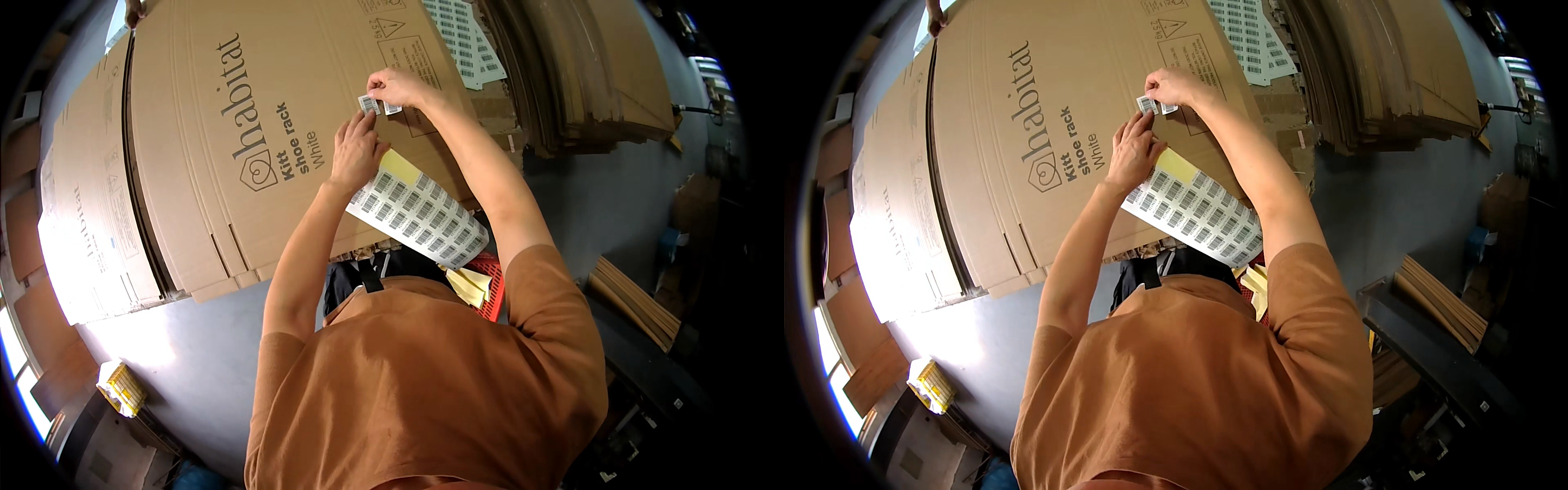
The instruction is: The person applies barcode stickers to large cardboard boxes labeled 'habitat'. They peel individual stickers from a sheet and press them onto the top surface of the boxes. The person also moves a red plastic crate and handles yellow paper sheets during the process.
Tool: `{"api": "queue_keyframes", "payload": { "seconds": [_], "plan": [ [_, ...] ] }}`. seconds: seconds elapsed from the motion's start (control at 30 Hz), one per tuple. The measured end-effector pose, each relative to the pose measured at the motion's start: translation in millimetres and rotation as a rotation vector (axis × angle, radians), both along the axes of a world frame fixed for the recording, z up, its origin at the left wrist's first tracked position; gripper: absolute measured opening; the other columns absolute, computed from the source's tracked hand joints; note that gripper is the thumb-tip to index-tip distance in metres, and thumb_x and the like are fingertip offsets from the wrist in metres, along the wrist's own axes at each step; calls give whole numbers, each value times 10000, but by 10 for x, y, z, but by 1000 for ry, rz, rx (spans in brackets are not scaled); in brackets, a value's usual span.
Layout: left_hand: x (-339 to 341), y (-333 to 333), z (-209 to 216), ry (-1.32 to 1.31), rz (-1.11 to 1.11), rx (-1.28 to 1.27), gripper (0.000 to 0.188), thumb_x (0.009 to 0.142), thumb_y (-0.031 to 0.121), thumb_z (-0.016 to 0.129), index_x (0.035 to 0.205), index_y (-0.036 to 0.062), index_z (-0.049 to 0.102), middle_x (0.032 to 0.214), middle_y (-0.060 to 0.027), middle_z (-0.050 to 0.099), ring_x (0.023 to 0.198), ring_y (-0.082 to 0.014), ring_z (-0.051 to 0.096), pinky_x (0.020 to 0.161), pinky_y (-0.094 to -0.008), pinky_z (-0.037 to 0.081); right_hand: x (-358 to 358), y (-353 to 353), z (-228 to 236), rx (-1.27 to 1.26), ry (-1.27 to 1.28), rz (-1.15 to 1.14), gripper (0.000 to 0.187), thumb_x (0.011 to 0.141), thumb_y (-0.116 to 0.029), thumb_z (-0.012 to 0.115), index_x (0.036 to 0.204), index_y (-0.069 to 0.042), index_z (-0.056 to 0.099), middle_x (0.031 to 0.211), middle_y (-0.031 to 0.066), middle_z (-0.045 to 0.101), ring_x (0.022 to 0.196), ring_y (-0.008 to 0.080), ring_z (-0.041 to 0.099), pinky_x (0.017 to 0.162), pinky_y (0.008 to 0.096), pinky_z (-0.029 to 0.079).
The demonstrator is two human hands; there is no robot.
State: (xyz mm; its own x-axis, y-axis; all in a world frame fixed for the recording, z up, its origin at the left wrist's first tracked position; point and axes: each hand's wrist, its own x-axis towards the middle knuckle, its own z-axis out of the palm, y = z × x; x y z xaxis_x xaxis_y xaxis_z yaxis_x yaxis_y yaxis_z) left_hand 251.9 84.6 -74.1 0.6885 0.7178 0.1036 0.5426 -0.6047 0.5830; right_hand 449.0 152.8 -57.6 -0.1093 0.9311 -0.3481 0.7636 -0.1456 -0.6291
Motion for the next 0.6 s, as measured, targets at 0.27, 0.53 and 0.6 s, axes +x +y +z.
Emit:
{"api": "queue_keyframes", "payload": {
  "seconds": [0.27, 0.53, 0.6],
  "plan": [
    [-150, -99, 72, 14, -35, -16, 236, 853, 233, 637, 866, -1, 667, 1347, -124, 521, 1331, -293, 383, 1080, -470, 278, -282, -234, 306, 193, -308, -343, 474, 833, -260, 690, 1239, -78, 525, 897, 90, 674, 804, 220, 636, 718, 332, 501],
    [-1377, -1198, 165, -194, 21, -104, 131, 818, 143, 680, 842, 23, 633, 1152, -104, 613, 1146, -290, 522, 960, -418, 373, -961, -1620, 527, 33, 862, -782, 516, 803, -25, 716, 1268, -6, 495, 894, 50, 637, 761, 83, 583, 616, 189, 457],
    [-1497, -1322, 116, -199, 58, -113, 129, 815, 148, 686, 852, 34, 637, 1104, -90, 614, 1102, -283, 533, 933, -410, 381, -1366, -1826, 316, -6, 898, -834, 512, 799, -5, 708, 1263, 4, 491, 908, 62, 634, 759, 88, 586, 620, 199, 466]
  ]
}}
